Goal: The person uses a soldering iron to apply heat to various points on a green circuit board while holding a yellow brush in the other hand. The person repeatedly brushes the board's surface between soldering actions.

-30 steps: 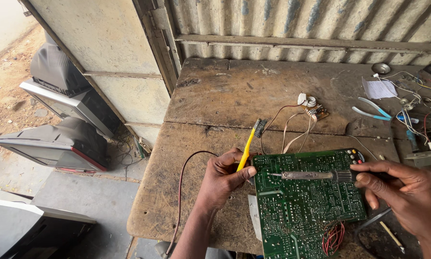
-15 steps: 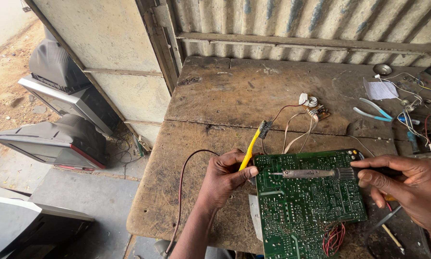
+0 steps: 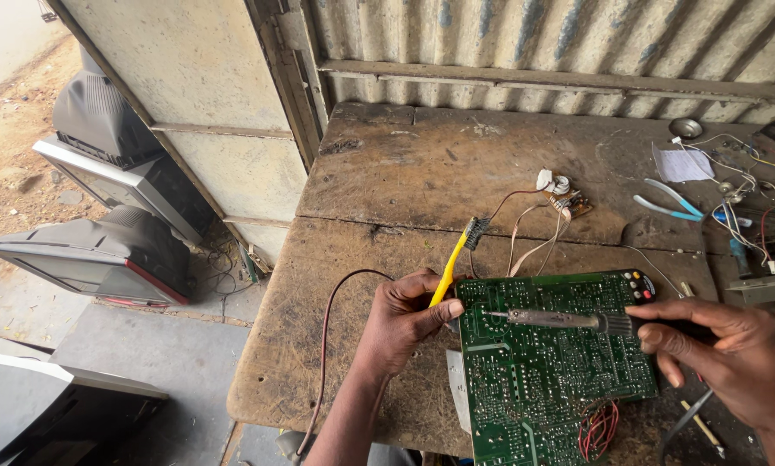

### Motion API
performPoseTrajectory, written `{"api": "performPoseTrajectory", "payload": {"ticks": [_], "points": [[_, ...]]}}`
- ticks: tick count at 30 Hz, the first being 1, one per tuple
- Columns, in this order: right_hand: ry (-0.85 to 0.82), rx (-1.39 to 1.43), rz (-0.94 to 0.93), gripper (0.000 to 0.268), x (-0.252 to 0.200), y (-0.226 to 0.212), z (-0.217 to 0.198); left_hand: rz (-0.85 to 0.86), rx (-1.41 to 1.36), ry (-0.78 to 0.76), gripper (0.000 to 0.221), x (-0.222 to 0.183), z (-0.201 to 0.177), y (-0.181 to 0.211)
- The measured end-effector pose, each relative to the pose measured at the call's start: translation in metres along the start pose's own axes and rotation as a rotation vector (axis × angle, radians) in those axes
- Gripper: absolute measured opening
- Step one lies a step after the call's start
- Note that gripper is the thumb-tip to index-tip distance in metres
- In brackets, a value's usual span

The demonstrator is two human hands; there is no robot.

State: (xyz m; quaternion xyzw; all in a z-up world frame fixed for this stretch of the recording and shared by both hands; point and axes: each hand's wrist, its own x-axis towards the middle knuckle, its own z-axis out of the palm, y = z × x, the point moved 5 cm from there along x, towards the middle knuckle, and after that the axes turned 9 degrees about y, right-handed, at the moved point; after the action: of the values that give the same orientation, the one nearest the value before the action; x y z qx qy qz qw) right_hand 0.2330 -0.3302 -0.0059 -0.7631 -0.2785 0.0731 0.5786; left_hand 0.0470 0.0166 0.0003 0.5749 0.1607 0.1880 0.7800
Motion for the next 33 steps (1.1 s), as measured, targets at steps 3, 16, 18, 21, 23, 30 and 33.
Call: {"api": "performPoseTrajectory", "payload": {"ticks": [3,16,18,21,23,30,33], "points": [[0.017,-0.058,-0.03,0.034,-0.009,-0.002,0.003,0.063,0.03,-0.019,0.03,0.0,0.0,0.002],[0.103,-0.24,-0.026,0.032,-0.051,-0.017,0.017,0.052,0.002,-0.016,0.03,-0.002,0.001,0.003],[0.133,-0.274,0.042,0.034,-0.057,-0.011,0.02,0.05,-0.021,-0.021,0.03,-0.002,0.003,0.003],[0.161,-0.285,0.12,0.036,-0.063,-0.003,0.025,0.062,-0.003,-0.023,0.03,-0.002,0.003,0.004],[0.166,-0.259,0.11,0.037,-0.064,-0.001,0.028,0.055,0.009,-0.018,0.029,-0.002,0.002,0.003],[0.12,-0.312,0.229,0.035,-0.055,0.002,0.03,0.041,-0.002,-0.022,0.03,-0.002,0.003,0.004],[0.147,-0.277,0.214,0.031,-0.047,-0.003,0.031,0.057,0.031,-0.014,0.029,-0.003,0.002,0.005]]}}
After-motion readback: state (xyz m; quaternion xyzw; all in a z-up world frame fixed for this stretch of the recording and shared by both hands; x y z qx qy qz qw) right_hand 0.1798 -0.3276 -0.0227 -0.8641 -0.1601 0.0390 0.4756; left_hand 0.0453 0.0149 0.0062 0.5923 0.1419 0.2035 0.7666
